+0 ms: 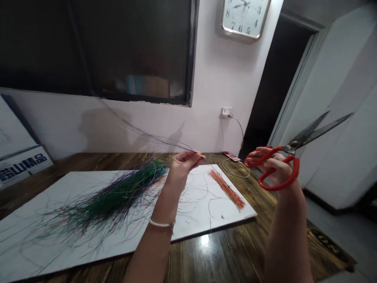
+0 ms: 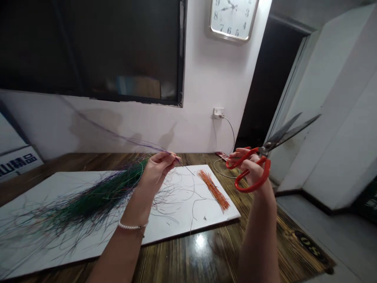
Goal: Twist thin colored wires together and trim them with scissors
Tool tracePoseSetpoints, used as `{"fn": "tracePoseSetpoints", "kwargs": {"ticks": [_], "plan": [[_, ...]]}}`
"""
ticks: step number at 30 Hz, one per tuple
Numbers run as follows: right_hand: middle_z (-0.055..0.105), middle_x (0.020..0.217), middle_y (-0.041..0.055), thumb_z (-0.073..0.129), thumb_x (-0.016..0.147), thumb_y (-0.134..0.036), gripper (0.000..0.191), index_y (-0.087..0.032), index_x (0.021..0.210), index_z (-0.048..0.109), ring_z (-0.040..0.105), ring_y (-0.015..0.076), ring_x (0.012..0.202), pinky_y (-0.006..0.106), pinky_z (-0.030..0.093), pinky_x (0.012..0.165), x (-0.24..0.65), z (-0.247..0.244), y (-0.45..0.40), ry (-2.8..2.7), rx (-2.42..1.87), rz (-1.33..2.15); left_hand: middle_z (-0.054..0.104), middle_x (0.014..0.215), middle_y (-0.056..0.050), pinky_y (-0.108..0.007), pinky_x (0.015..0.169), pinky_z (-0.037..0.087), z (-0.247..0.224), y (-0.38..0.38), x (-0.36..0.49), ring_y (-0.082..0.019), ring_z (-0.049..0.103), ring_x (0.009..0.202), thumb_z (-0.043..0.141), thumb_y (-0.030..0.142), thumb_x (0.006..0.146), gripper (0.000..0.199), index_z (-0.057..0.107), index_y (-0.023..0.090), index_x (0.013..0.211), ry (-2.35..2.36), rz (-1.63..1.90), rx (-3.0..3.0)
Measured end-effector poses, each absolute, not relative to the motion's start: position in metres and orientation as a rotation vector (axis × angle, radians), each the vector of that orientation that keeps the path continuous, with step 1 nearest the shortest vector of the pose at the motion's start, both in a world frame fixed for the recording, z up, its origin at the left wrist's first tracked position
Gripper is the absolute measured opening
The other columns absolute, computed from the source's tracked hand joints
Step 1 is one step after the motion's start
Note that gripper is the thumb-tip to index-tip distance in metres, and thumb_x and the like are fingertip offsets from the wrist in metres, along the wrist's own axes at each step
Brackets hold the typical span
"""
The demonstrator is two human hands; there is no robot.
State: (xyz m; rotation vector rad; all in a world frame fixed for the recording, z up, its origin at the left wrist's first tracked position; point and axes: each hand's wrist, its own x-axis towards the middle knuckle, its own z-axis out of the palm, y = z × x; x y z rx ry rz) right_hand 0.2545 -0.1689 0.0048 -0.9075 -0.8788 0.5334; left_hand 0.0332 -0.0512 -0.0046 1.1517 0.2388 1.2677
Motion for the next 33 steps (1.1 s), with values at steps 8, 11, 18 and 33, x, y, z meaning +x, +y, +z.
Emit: {"fn": "tracePoseSetpoints", "kwargs": {"ticks": [8,11,18,33], "plan": [[0.066,0.083,0.0044,0.050,0.059,-0.014,0.033,-0.019,0.091,0.056,0.064,0.0190,0.070,0.031,0.050,0.058,0.198,-0.006,-0.149,-1.282,-1.120,0.794,0.071,0.069,0.000,-0.016,0.060,0.052,0.021,-0.068,0.011,-0.007,0.066,0.062,0.078,0.022,0.063,0.008,0.071,0.020,0.066,0.251,1.773,0.877],[0.065,0.081,0.0041,0.046,0.061,-0.013,0.030,-0.020,0.089,0.054,0.064,0.0194,0.071,0.029,0.047,0.054,0.178,-0.013,-0.143,-1.454,-1.165,0.857,0.070,0.070,0.001,-0.018,0.070,0.053,0.023,-0.071,0.006,-0.007,0.066,0.068,0.076,0.019,0.065,0.006,0.070,0.020,0.065,0.244,1.858,0.766],[0.062,0.097,0.0080,0.045,0.068,-0.009,0.037,-0.020,0.102,0.052,0.060,0.0222,0.089,0.034,0.050,0.067,0.175,-0.028,-0.141,-1.759,-1.206,0.845,0.064,0.069,0.006,-0.013,0.067,0.044,0.025,-0.078,-0.005,-0.001,0.056,0.065,0.075,0.018,0.068,0.008,0.069,0.023,0.066,0.198,1.935,0.578],[0.059,0.097,0.0069,0.048,0.077,-0.009,0.036,-0.019,0.112,0.047,0.058,0.0182,0.087,0.035,0.049,0.078,0.149,-0.023,-0.150,-2.065,-1.237,0.871,0.034,0.052,0.008,-0.018,0.047,0.029,0.029,-0.083,-0.005,-0.003,0.027,0.046,0.074,0.020,0.070,0.021,0.058,0.017,0.057,0.119,2.009,0.528]]}}
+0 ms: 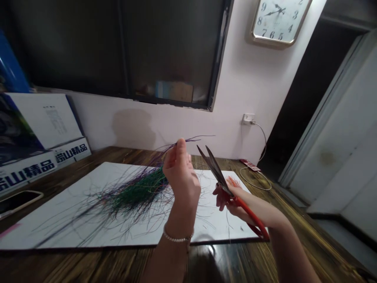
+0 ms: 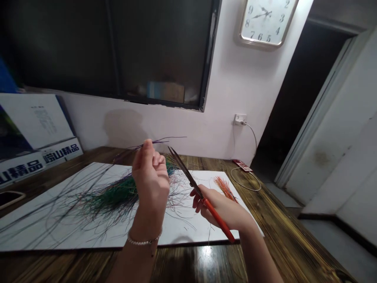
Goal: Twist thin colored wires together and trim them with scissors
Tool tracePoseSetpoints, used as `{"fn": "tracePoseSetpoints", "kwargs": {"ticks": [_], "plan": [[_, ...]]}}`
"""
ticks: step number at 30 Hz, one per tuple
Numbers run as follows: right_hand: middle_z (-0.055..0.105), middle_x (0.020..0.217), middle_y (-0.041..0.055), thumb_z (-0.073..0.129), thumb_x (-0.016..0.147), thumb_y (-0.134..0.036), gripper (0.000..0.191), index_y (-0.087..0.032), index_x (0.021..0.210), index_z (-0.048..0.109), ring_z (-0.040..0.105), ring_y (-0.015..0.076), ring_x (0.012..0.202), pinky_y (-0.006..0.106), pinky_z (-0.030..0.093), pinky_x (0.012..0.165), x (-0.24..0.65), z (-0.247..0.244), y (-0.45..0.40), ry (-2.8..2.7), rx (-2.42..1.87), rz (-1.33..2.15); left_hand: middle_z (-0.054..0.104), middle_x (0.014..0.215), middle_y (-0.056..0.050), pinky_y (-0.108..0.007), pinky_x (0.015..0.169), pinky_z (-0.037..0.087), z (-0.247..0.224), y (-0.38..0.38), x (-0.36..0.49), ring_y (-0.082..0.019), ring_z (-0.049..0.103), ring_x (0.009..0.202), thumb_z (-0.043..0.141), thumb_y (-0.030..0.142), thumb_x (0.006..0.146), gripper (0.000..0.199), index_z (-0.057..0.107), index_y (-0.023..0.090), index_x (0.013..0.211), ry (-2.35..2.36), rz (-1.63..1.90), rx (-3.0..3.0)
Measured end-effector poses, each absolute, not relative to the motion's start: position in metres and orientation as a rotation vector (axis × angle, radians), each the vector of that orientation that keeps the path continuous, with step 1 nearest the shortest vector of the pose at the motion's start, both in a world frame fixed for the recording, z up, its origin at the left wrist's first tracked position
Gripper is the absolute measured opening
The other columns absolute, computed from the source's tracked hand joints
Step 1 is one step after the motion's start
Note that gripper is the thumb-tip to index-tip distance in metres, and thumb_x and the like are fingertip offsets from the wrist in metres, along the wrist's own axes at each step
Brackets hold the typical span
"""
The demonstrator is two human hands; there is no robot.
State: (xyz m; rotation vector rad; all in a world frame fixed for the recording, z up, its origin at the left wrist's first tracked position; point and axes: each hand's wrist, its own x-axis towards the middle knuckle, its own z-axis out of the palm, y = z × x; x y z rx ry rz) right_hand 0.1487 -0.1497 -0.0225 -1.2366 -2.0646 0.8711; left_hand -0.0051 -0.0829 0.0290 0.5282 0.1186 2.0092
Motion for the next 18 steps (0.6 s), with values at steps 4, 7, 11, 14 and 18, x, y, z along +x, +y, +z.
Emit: {"fn": "tracePoseSetpoints", "kwargs": {"ticks": [4,7,11,14,18], "plan": [[0.055,0.093,0.0043,0.043,0.077,-0.005,0.035,-0.020,0.108,0.046,0.055,0.0160,0.082,0.033,0.048,0.074,0.138,-0.024,-0.148,-2.001,-1.282,0.813,0.033,0.050,0.008,-0.019,0.046,0.028,0.026,-0.092,0.006,-0.004,0.024,0.045,0.074,0.024,0.072,0.020,0.058,0.017,0.060,0.189,1.955,0.569],[0.053,0.086,0.0014,0.040,0.077,-0.004,0.034,-0.021,0.106,0.046,0.052,0.0144,0.077,0.031,0.046,0.070,0.131,-0.024,-0.147,-1.935,-1.268,0.780,0.035,0.050,0.007,-0.020,0.045,0.028,0.023,-0.096,0.013,-0.004,0.026,0.045,0.073,0.027,0.072,0.018,0.062,0.018,0.062,0.246,1.945,0.624],[0.049,0.077,-0.0016,0.039,0.077,-0.004,0.026,-0.021,0.094,0.047,0.048,0.0123,0.070,0.027,0.043,0.066,0.128,-0.026,-0.147,-1.850,-1.273,0.752,0.035,0.049,0.008,-0.020,0.043,0.026,0.020,-0.100,0.020,-0.003,0.026,0.043,0.074,0.028,0.071,0.016,0.064,0.018,0.062,0.268,1.903,0.657],[0.050,0.076,-0.0017,0.040,0.076,-0.004,0.021,-0.020,0.088,0.047,0.047,0.0120,0.067,0.025,0.042,0.062,0.127,-0.028,-0.146,-1.824,-1.278,0.712,0.035,0.047,0.008,-0.019,0.041,0.024,0.017,-0.103,0.026,-0.003,0.027,0.042,0.076,0.029,0.069,0.019,0.063,0.018,0.060,0.250,1.837,0.639],[0.057,0.084,0.0016,0.041,0.072,-0.004,0.025,-0.018,0.089,0.051,0.051,0.0141,0.072,0.026,0.044,0.063,0.124,-0.031,-0.141,-1.825,-1.223,0.615,0.039,0.047,0.007,-0.018,0.041,0.028,0.014,-0.106,0.035,-0.003,0.029,0.042,0.076,0.031,0.068,0.019,0.064,0.019,0.059,0.258,1.808,0.626]]}}
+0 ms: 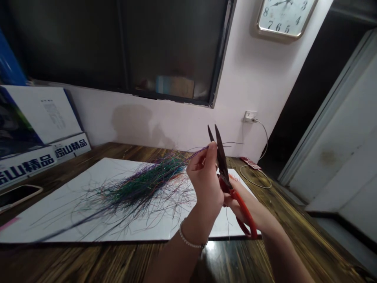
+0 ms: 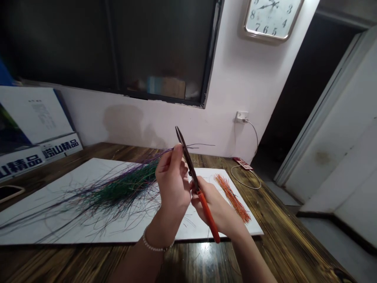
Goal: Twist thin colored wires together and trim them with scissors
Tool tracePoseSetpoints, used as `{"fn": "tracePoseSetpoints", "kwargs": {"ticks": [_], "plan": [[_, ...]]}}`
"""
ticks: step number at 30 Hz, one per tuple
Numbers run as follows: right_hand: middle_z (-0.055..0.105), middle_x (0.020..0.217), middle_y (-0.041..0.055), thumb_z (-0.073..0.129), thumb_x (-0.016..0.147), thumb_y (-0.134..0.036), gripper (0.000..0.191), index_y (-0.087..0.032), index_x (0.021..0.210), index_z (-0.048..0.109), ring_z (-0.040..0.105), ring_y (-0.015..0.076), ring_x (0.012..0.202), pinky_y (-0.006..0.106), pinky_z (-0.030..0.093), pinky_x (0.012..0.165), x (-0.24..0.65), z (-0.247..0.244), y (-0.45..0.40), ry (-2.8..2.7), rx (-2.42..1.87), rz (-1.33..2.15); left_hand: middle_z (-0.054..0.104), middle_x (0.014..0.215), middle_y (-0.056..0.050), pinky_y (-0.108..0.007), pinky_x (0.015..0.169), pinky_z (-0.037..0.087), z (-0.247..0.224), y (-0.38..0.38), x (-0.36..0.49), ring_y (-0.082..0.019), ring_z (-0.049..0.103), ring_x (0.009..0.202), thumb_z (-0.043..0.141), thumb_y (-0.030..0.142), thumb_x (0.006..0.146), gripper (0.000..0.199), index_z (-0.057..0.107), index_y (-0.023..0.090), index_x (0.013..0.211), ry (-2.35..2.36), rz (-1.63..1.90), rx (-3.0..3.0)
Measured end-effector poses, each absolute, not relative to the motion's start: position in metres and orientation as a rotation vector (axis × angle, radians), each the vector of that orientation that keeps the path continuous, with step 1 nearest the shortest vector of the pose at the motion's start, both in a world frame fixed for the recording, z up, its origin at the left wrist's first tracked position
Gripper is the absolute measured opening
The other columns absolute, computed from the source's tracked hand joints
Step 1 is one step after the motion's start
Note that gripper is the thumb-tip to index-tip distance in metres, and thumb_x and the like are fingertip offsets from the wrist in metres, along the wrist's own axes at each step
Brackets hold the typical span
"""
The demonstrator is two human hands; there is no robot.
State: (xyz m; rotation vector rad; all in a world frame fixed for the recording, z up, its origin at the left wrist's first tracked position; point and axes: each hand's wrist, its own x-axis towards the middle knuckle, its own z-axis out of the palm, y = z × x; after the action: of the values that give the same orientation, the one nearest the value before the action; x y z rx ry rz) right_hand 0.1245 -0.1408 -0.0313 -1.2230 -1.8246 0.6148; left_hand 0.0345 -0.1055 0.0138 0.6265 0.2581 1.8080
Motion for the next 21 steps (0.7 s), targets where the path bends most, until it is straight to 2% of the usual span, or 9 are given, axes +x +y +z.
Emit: {"fn": "tracePoseSetpoints", "kwargs": {"ticks": [4,10,15,21], "plan": [[0.063,0.095,0.0041,0.040,0.066,-0.001,0.038,-0.017,0.097,0.055,0.056,0.0162,0.078,0.029,0.048,0.072,0.120,-0.032,-0.135,-1.835,-1.118,0.532,0.039,0.048,0.007,-0.018,0.042,0.030,0.013,-0.108,0.039,-0.003,0.032,0.042,0.075,0.033,0.070,0.021,0.064,0.018,0.060,0.249,1.772,0.618],[0.063,0.111,0.0059,0.041,0.072,-0.003,0.044,-0.020,0.110,0.055,0.058,0.0194,0.095,0.033,0.047,0.084,0.114,-0.029,-0.139,-1.823,-1.076,0.467,0.040,0.049,0.007,-0.018,0.041,0.030,0.015,-0.110,0.038,-0.002,0.030,0.041,0.074,0.033,0.072,0.025,0.060,0.017,0.059,0.237,1.774,0.621],[0.063,0.112,0.0071,0.041,0.074,-0.007,0.041,-0.020,0.110,0.056,0.058,0.0210,0.097,0.034,0.048,0.083,0.113,-0.030,-0.138,-1.781,-1.130,0.464,0.042,0.050,0.007,-0.018,0.043,0.031,0.015,-0.110,0.039,-0.002,0.032,0.042,0.073,0.029,0.073,0.024,0.059,0.017,0.057,0.216,1.788,0.626],[0.066,0.102,0.0053,0.039,0.071,-0.004,0.039,-0.019,0.102,0.058,0.059,0.0183,0.088,0.030,0.049,0.079,0.107,-0.023,-0.141,-1.753,-1.157,0.499,0.048,0.054,0.006,-0.018,0.045,0.033,0.017,-0.112,0.038,-0.003,0.038,0.044,0.073,0.028,0.072,0.018,0.063,0.018,0.062,0.223,1.761,0.611]]}}
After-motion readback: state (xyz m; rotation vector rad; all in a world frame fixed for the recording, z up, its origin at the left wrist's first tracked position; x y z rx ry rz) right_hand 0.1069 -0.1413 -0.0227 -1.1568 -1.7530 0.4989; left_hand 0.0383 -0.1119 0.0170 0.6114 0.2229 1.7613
